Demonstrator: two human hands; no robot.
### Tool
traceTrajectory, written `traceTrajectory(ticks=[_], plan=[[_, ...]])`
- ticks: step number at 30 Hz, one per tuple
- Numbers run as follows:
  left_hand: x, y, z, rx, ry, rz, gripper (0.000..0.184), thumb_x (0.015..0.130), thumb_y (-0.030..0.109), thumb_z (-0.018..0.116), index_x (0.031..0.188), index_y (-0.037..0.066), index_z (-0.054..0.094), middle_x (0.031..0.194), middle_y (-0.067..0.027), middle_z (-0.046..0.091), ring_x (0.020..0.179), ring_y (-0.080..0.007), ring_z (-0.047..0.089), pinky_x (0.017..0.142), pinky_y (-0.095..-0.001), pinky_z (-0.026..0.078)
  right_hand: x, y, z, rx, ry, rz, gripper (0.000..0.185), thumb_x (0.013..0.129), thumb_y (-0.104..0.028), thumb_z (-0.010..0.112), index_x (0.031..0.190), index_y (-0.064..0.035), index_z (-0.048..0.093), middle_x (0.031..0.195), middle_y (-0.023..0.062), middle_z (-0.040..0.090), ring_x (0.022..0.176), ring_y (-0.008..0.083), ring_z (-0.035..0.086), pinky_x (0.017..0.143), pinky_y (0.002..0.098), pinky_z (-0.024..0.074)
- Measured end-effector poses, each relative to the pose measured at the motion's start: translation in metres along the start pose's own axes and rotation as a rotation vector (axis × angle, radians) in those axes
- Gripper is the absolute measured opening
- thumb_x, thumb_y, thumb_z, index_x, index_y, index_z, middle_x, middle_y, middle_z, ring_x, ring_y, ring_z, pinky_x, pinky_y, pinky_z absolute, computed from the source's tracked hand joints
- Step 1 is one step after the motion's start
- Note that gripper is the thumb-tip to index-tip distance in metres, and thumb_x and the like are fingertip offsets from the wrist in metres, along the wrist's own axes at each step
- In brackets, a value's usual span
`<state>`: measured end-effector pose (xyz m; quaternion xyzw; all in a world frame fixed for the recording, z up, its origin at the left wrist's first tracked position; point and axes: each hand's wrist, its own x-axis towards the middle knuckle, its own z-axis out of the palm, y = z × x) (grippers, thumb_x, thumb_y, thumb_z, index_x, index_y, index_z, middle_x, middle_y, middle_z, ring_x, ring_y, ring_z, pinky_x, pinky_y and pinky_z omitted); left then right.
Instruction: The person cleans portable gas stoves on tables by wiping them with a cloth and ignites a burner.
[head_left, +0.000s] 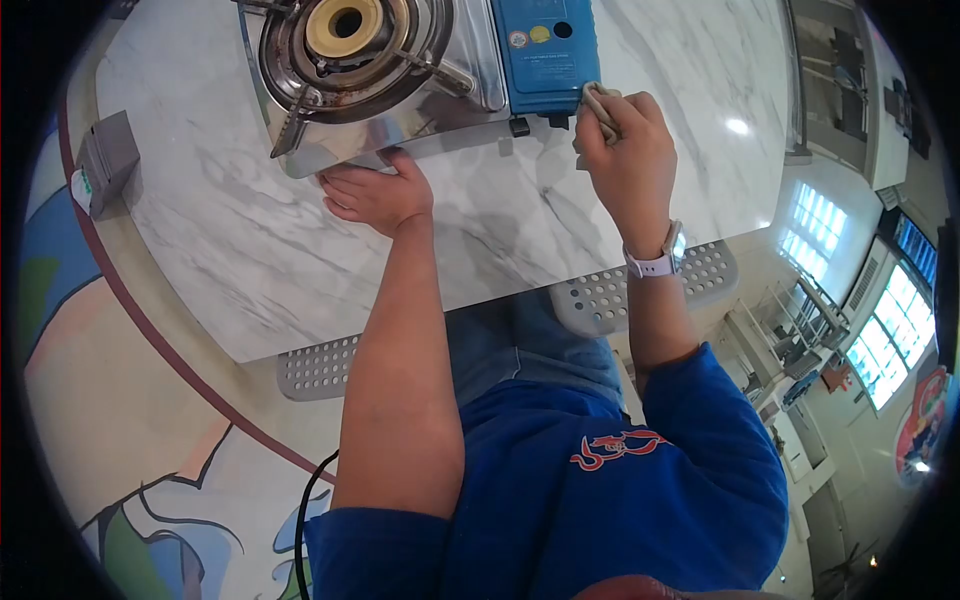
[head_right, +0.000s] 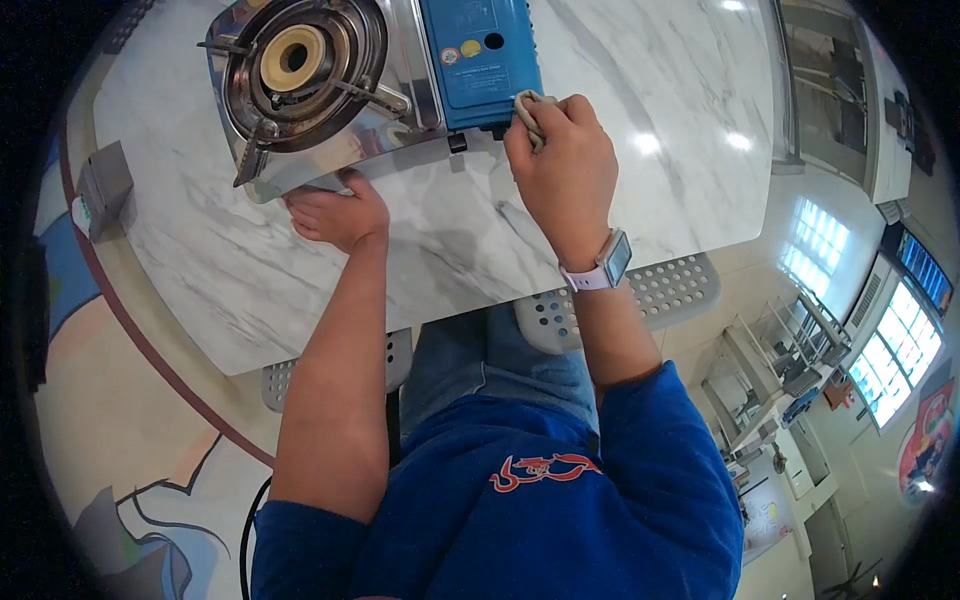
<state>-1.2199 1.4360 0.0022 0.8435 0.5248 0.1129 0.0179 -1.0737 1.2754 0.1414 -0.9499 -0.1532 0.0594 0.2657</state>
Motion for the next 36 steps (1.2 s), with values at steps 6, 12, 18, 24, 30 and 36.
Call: traceTrajectory(ticks=[6,12,18,24,30,36], plan=[[-0.001,-0.003,0.003,0.001,-0.052,-0.034,0.089,0.078,0.042,0.049,0.137,-0.014,0.013,0.14,-0.0284,0.027,0.132,-0.0389,0.025,0.107,-0.0535,0.018,-0.003,-0.012,0.007,-0.017,-0.013,-0.145,0.017,0.074,-0.014,0.066,0.088,-0.0065,0.07,0.079,0.0093,0.059,0.067,0.0275,0.06,0.058,0.038,0.0478],[-0.003,-0.007,0.01,0.082,0.013,0.018,0.093,0.077,0.047,0.047,0.137,-0.016,0.013,0.137,-0.03,0.031,0.128,-0.0387,0.03,0.106,-0.0516,0.019,-0.005,-0.028,0.027,-0.014,-0.069,-0.244,0.017,0.075,-0.013,0.066,0.089,-0.0053,0.07,0.078,0.0086,0.059,0.067,0.0291,0.06,0.06,0.0384,0.0475],[-0.001,-0.003,0.006,0.079,0.012,0.005,0.094,0.078,0.05,0.048,0.136,-0.016,0.014,0.135,-0.0293,0.033,0.128,-0.0384,0.03,0.106,-0.0509,0.02,-0.006,-0.024,0.027,0.194,-0.202,-0.238,0.016,0.073,-0.014,0.066,0.086,-0.0064,0.07,0.077,0.0101,0.059,0.065,0.0288,0.06,0.06,0.039,0.0477],[-0.002,-0.005,0.008,0.041,0.032,0.002,0.091,0.079,0.047,0.048,0.135,-0.016,0.016,0.134,-0.0302,0.033,0.126,-0.0392,0.031,0.105,-0.051,0.02,-0.017,0.001,-0.018,0.423,-0.104,0.057,0.021,0.077,-0.014,0.066,0.096,-0.0086,0.072,0.076,0.0092,0.059,0.063,0.0236,0.06,0.059,0.0325,0.0485],[-0.001,-0.006,0.008,0.038,0.01,0.0,0.092,0.078,0.045,0.049,0.137,-0.016,0.014,0.134,-0.0301,0.033,0.126,-0.0394,0.031,0.105,-0.0512,0.019,-0.01,0.032,-0.018,0.231,0.003,0.066,0.02,0.079,-0.013,0.065,0.097,-0.0099,0.072,0.076,0.007,0.057,0.062,0.0201,0.059,0.056,0.0305,0.0473],[-0.001,-0.003,0.003,0.024,0.01,0.007,0.09,0.078,0.044,0.05,0.137,-0.015,0.014,0.138,-0.0283,0.031,0.126,-0.0382,0.031,0.106,-0.0504,0.019,-0.011,0.02,-0.004,0.21,0.025,0.025,0.018,0.077,-0.013,0.066,0.094,-0.0094,0.072,0.075,0.007,0.056,0.06,0.022,0.058,0.055,0.0323,0.0462]])
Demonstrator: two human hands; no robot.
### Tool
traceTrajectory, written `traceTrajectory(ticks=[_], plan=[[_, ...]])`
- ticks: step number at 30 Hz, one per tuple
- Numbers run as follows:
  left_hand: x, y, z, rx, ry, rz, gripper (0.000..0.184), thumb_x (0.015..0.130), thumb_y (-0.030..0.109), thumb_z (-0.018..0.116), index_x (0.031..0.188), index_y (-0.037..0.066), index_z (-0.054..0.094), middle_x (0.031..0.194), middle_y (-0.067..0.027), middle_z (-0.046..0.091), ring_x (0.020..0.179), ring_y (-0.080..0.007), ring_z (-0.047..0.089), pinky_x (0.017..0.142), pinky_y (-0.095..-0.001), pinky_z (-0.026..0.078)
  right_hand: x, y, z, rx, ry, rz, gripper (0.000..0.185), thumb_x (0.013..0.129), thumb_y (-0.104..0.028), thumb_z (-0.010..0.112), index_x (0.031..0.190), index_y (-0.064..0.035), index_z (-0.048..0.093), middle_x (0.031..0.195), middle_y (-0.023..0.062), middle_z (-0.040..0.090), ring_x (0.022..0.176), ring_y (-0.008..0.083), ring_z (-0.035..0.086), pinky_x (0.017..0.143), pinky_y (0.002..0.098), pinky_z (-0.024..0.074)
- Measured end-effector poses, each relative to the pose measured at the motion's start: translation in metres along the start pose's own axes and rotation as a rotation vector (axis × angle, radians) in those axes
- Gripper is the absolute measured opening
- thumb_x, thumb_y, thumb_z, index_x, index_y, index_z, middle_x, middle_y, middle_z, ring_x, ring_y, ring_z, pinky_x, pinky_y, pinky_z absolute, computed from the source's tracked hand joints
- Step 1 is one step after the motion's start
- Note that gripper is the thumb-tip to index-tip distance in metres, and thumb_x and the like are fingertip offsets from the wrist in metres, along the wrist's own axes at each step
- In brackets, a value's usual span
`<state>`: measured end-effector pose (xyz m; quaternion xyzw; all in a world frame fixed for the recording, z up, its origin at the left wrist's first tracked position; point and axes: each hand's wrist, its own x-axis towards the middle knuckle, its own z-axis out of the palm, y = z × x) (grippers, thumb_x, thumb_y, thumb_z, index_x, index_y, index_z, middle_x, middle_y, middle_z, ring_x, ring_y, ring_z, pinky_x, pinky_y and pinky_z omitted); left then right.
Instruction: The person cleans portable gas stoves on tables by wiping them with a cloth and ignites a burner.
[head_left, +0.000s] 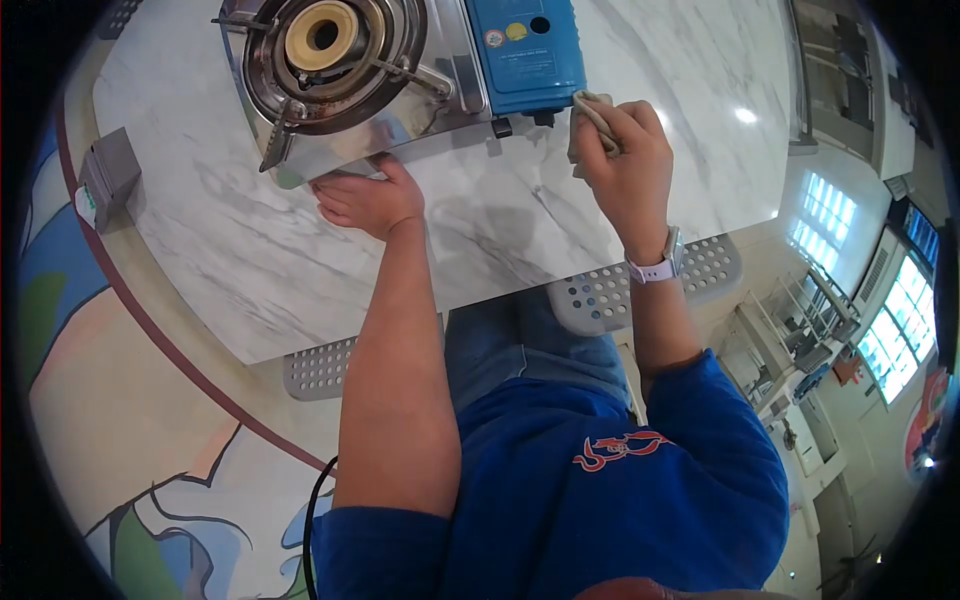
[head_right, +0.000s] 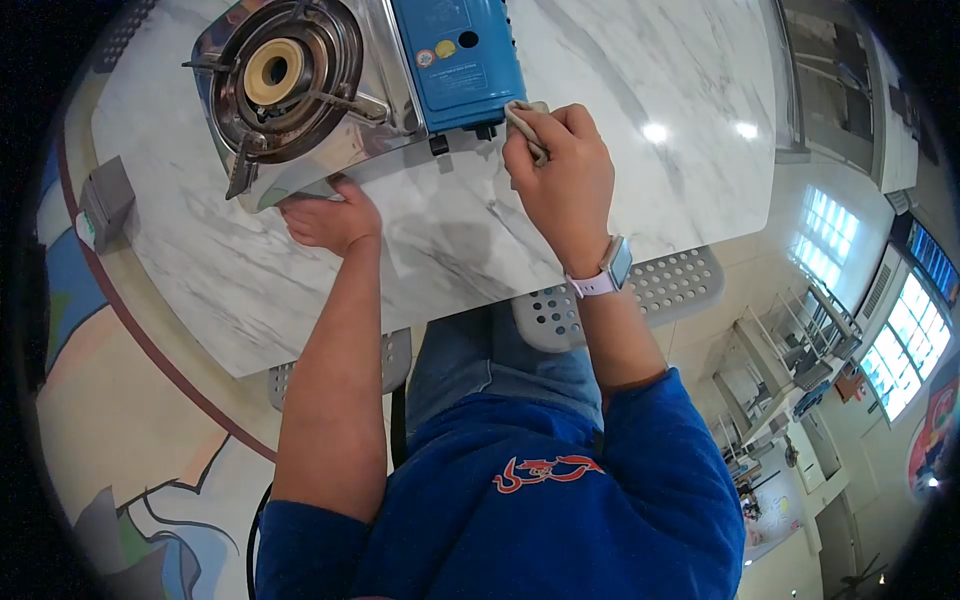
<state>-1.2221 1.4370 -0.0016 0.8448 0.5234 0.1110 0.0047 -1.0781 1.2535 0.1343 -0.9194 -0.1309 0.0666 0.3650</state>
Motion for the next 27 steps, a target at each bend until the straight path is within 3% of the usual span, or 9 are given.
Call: traceTrajectory(ticks=[10,15,19,22,27], plan=[[-0.002,-0.001,0.0,0.01,-0.016,-0.004,0.089,0.079,0.043,0.049,0.137,-0.015,0.015,0.139,-0.029,0.029,0.128,-0.0394,0.029,0.106,-0.0511,0.018,-0.008,-0.009,0.031,-0.202,-0.187,-0.184,0.017,0.072,-0.013,0.067,0.088,-0.0095,0.071,0.075,0.0092,0.057,0.06,0.0275,0.058,0.054,0.0383,0.0455],[0.002,0.004,-0.008,-0.02,-0.09,-0.034,0.089,0.08,0.043,0.048,0.137,-0.015,0.013,0.14,-0.0287,0.027,0.131,-0.0399,0.026,0.107,-0.0526,0.018,-0.015,-0.02,0.026,-0.066,-0.171,-0.14,0.018,0.075,-0.014,0.066,0.091,-0.0099,0.072,0.075,0.0096,0.057,0.059,0.0274,0.057,0.053,0.0376,0.0452],[0.001,0.004,-0.003,0.003,-0.015,-0.013,0.087,0.077,0.041,0.05,0.136,-0.014,0.018,0.139,-0.0283,0.029,0.129,-0.0391,0.029,0.106,-0.0511,0.019,-0.012,-0.031,0.005,0.022,-0.109,-0.109,0.02,0.077,-0.013,0.067,0.096,-0.0101,0.071,0.075,0.0098,0.056,0.059,0.0257,0.057,0.053,0.0356,0.0449],[0.0,0.002,-0.004,-0.029,-0.057,-0.028,0.088,0.079,0.042,0.05,0.137,-0.014,0.013,0.141,-0.0276,0.026,0.133,-0.0383,0.025,0.107,-0.0532,0.018,-0.004,-0.022,-0.007,-0.049,-0.051,-0.036,0.021,0.078,-0.012,0.067,0.098,-0.0105,0.071,0.074,0.0096,0.055,0.058,0.0238,0.057,0.053,0.0344,0.0447],[0.0,0.0,-0.002,0.004,-0.059,-0.008,0.089,0.079,0.042,0.05,0.137,-0.014,0.013,0.141,-0.0278,0.026,0.133,-0.0382,0.025,0.106,-0.0535,0.019,0.001,-0.011,-0.005,-0.155,-0.059,-0.09,0.019,0.077,-0.01,0.066,0.096,-0.0106,0.072,0.073,0.0086,0.054,0.057,0.0222,0.055,0.051,0.0335,0.0426]])
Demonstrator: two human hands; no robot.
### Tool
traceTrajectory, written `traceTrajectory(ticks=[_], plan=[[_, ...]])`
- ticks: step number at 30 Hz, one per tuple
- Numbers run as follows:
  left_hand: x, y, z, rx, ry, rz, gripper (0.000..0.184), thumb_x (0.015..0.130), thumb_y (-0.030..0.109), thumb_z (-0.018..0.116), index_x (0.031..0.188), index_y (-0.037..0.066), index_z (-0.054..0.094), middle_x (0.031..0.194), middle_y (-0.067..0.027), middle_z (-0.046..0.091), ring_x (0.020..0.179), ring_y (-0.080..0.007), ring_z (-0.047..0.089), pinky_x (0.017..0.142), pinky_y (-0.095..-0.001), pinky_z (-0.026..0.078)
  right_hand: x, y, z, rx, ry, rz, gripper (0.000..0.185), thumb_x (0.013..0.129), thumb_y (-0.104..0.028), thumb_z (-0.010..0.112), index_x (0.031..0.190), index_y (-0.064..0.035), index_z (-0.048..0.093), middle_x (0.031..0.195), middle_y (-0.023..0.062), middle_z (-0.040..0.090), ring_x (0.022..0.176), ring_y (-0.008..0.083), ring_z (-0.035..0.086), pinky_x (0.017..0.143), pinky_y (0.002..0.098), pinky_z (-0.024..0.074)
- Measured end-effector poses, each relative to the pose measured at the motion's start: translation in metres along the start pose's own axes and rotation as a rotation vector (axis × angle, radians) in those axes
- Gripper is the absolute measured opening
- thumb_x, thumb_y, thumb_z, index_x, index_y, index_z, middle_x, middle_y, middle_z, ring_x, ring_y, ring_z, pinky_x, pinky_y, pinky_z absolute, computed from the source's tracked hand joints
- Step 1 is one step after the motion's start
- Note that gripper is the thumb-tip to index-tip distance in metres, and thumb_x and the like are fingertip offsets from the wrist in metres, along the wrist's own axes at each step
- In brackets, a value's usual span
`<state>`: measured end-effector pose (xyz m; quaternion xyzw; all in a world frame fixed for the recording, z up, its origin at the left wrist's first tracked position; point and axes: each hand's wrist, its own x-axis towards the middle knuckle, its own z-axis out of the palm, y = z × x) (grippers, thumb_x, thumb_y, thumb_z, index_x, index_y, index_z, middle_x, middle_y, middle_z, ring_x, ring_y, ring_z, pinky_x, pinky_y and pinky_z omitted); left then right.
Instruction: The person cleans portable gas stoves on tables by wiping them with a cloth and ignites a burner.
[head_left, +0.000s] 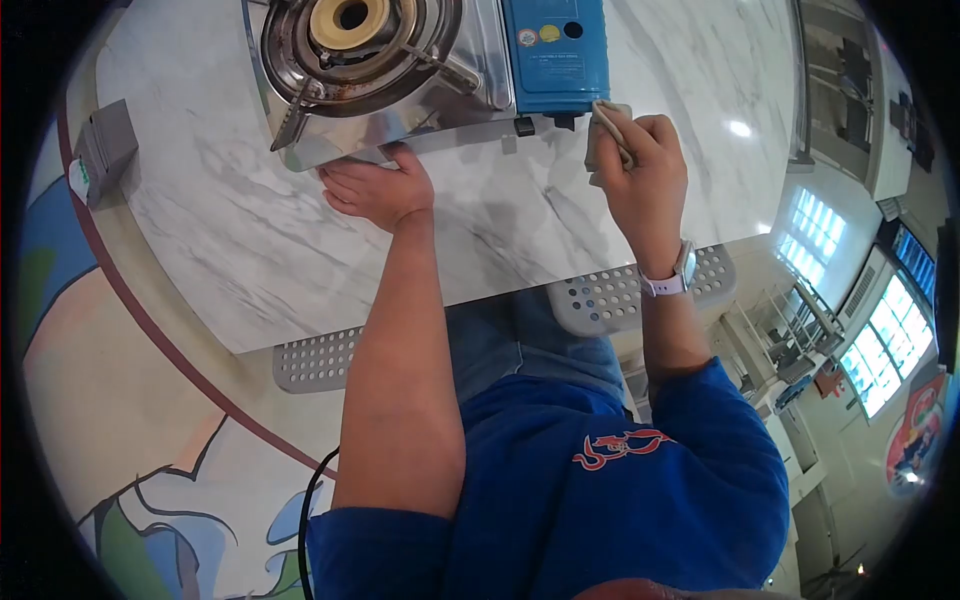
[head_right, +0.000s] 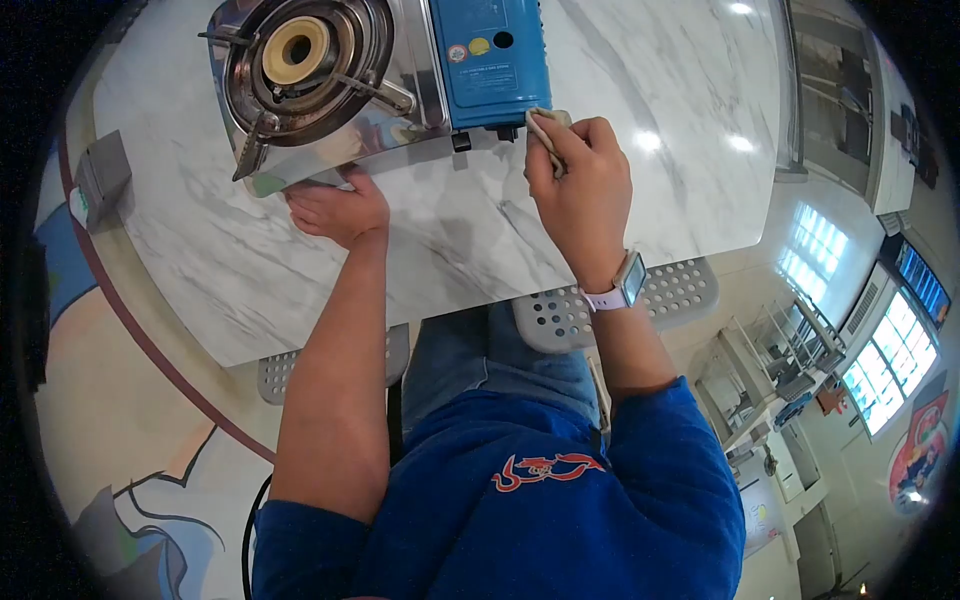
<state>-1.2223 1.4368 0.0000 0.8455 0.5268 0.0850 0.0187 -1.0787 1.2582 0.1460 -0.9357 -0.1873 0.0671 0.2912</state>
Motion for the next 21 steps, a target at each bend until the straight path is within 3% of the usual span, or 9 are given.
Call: traceTrajectory(ticks=[14,21], plan=[[0.0,0.002,-0.003,0.001,-0.036,-0.027,0.092,0.077,0.041,0.052,0.138,-0.015,0.01,0.141,-0.0287,0.025,0.133,-0.0384,0.024,0.107,-0.0533,0.018,0.01,-0.024,0.012,-0.19,-0.261,-0.197,0.019,0.077,-0.015,0.063,0.095,-0.0112,0.069,0.075,0.0087,0.058,0.067,0.0257,0.059,0.062,0.0372,0.0458],[0.001,0.005,-0.007,-0.06,-0.04,-0.051,0.091,0.077,0.04,0.051,0.137,-0.014,0.012,0.141,-0.0277,0.026,0.134,-0.0377,0.024,0.108,-0.053,0.017,0.01,-0.035,0.025,-0.227,-0.231,-0.319,0.018,0.078,-0.016,0.062,0.094,-0.0117,0.068,0.075,0.0095,0.058,0.068,0.026,0.06,0.062,0.0379,0.0464]])
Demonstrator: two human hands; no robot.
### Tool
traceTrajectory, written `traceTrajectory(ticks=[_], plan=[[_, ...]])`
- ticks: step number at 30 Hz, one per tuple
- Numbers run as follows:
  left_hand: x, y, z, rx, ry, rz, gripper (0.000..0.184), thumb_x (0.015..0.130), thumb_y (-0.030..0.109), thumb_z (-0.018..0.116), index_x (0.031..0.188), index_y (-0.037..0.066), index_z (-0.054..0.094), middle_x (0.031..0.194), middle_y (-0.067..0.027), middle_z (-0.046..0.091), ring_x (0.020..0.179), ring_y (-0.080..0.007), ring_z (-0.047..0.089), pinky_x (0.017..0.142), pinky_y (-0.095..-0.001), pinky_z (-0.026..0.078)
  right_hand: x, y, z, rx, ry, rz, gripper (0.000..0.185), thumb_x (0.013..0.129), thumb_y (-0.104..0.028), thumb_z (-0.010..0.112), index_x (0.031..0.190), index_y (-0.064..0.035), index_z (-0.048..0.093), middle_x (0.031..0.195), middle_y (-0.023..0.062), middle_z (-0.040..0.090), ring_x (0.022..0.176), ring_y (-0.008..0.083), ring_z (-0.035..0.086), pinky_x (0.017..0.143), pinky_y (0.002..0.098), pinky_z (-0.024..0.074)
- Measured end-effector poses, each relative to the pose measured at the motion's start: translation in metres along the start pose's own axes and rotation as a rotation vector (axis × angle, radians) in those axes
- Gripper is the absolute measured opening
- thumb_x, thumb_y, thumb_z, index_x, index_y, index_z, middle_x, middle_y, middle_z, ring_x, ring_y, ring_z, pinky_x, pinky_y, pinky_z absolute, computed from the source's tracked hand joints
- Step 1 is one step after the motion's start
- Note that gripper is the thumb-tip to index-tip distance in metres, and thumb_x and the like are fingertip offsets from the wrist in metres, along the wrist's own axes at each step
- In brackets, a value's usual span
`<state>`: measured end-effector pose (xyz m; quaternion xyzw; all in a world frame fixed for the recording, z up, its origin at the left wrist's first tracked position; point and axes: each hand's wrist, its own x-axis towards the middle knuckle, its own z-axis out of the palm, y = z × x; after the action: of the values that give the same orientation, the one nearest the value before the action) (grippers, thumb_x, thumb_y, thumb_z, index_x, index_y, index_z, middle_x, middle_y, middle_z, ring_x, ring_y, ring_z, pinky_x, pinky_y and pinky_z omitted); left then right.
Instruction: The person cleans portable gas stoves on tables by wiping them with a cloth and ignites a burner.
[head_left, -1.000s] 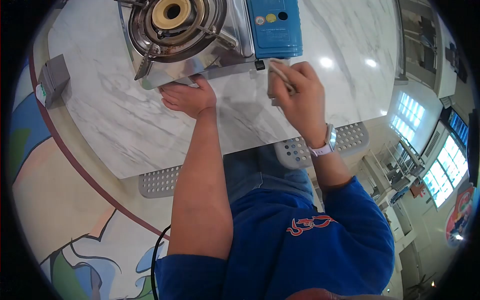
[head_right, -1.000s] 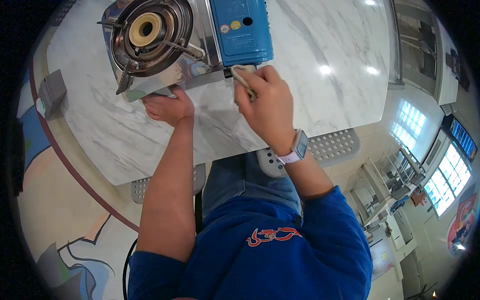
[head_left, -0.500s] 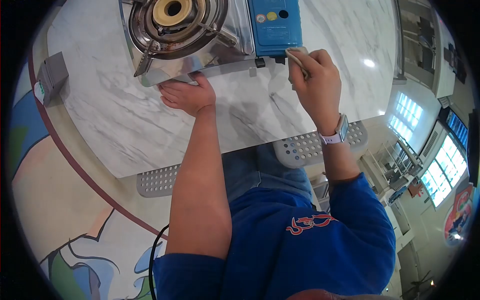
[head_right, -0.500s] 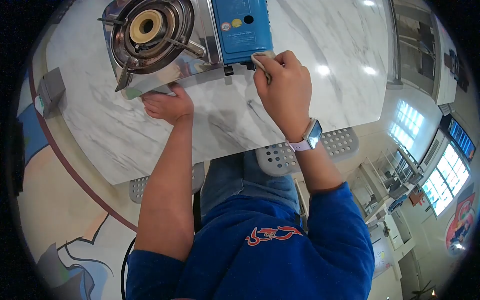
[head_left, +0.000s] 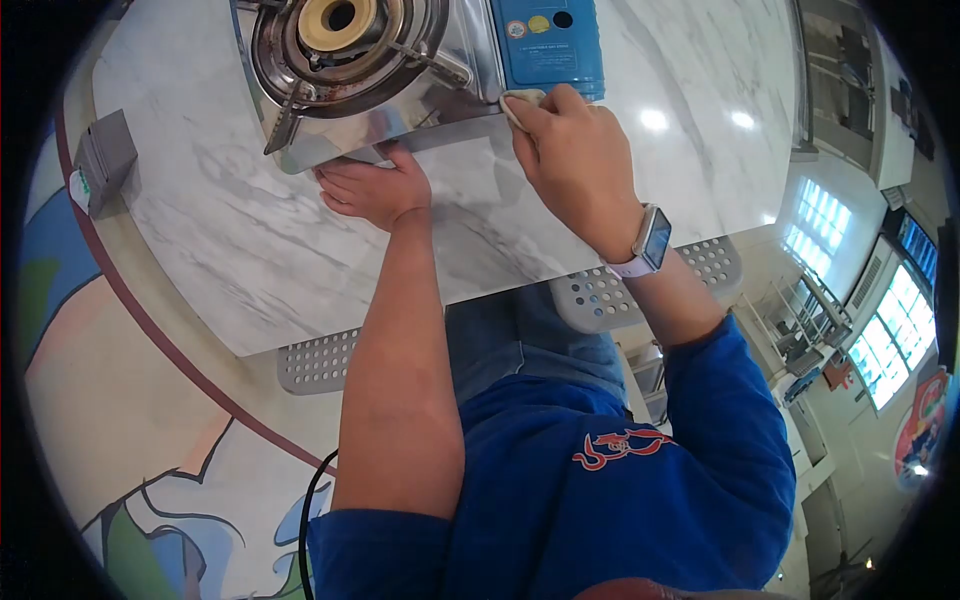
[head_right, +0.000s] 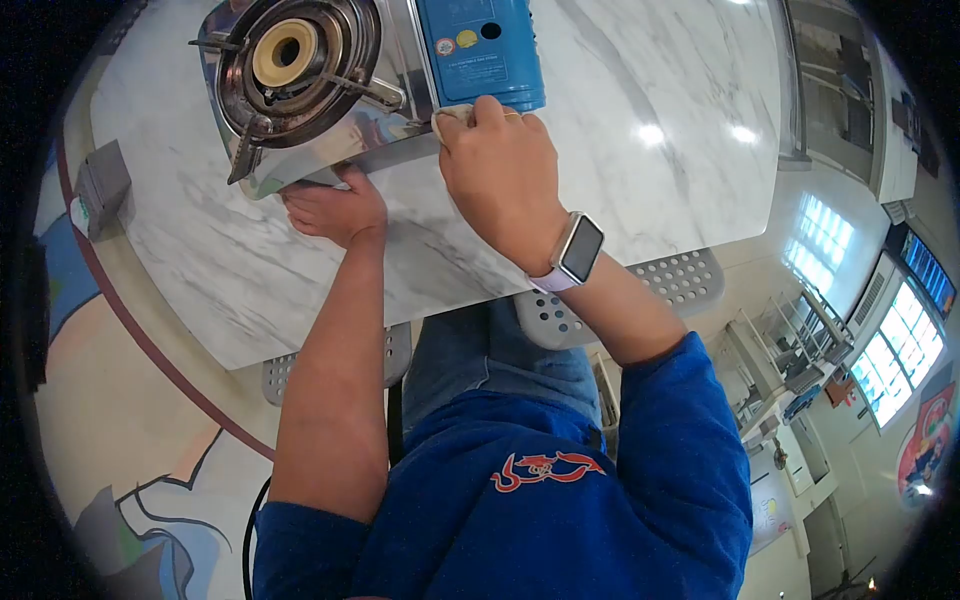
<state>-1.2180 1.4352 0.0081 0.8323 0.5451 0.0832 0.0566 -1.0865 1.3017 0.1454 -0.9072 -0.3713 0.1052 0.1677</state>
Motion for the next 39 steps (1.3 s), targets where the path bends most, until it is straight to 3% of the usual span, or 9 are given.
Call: traceTrajectory(ticks=[5,11,18,30,33,37,39], plan=[[0.001,-0.004,0.007,0.031,0.03,0.023,0.09,0.077,0.041,0.05,0.137,-0.014,0.013,0.141,-0.0271,0.027,0.133,-0.0377,0.025,0.107,-0.0529,0.017,-0.009,0.011,-0.014,0.2,-0.052,0.004,0.019,0.079,-0.014,0.061,0.096,-0.011,0.07,0.076,0.0096,0.058,0.065,0.0255,0.061,0.059,0.0378,0.0478],[0.0,-0.005,0.005,0.02,0.033,0.034,0.089,0.079,0.042,0.048,0.138,-0.014,0.013,0.14,-0.0284,0.027,0.132,-0.0382,0.026,0.107,-0.0526,0.017,-0.026,0.028,-0.051,0.361,0.04,0.389,0.021,0.083,-0.013,0.06,0.101,-0.0112,0.07,0.076,0.0103,0.057,0.06,0.0269,0.061,0.058,0.0363,0.0485],[0.0,-0.004,0.005,0.028,0.029,0.028,0.089,0.08,0.043,0.048,0.137,-0.015,0.013,0.139,-0.0301,0.027,0.131,-0.0393,0.026,0.107,-0.053,0.018,-0.021,0.039,-0.032,0.077,0.043,0.201,0.02,0.081,-0.013,0.063,0.1,-0.0083,0.07,0.077,0.0104,0.056,0.068,0.0259,0.058,0.061,0.0365,0.0462],[-0.001,-0.006,0.011,0.042,0.136,0.064,0.088,0.077,0.043,0.048,0.136,-0.014,0.018,0.137,-0.0293,0.032,0.126,-0.0395,0.033,0.104,-0.0514,0.021,-0.014,0.029,-0.031,-0.047,-0.021,0.11,0.019,0.078,-0.013,0.063,0.096,-0.0104,0.069,0.079,0.0084,0.056,0.075,0.0236,0.059,0.066,0.0362,0.0433],[-0.001,-0.005,0.009,0.052,0.11,0.06,0.087,0.078,0.043,0.049,0.136,-0.014,0.018,0.138,-0.0294,0.03,0.127,-0.0394,0.031,0.105,-0.0514,0.02,-0.012,0.023,-0.022,0.008,-0.055,0.048,0.018,0.077,-0.015,0.064,0.094,-0.0115,0.069,0.08,0.009,0.056,0.075,0.0238,0.059,0.065,0.0362,0.0435],[0.0,-0.003,0.006,0.036,0.068,0.054,0.088,0.078,0.043,0.049,0.137,-0.014,0.016,0.139,-0.0296,0.028,0.129,-0.0398,0.028,0.106,-0.0517,0.018,-0.013,0.019,0.007,-0.157,-0.161,0.022,0.016,0.078,-0.016,0.061,0.092,-0.0105,0.068,0.079,0.0103,0.056,0.073,0.0243,0.06,0.064,0.0381,0.0443],[-0.001,-0.005,0.006,0.063,0.043,0.049,0.09,0.078,0.043,0.049,0.137,-0.015,0.012,0.139,-0.0298,0.027,0.131,-0.0398,0.026,0.106,-0.0529,0.018,-0.015,0.016,0.006,-0.009,-0.135,0.04,0.017,0.079,-0.014,0.061,0.093,-0.009,0.068,0.078,0.0106,0.055,0.072,0.0255,0.059,0.063,0.0385,0.0446]])
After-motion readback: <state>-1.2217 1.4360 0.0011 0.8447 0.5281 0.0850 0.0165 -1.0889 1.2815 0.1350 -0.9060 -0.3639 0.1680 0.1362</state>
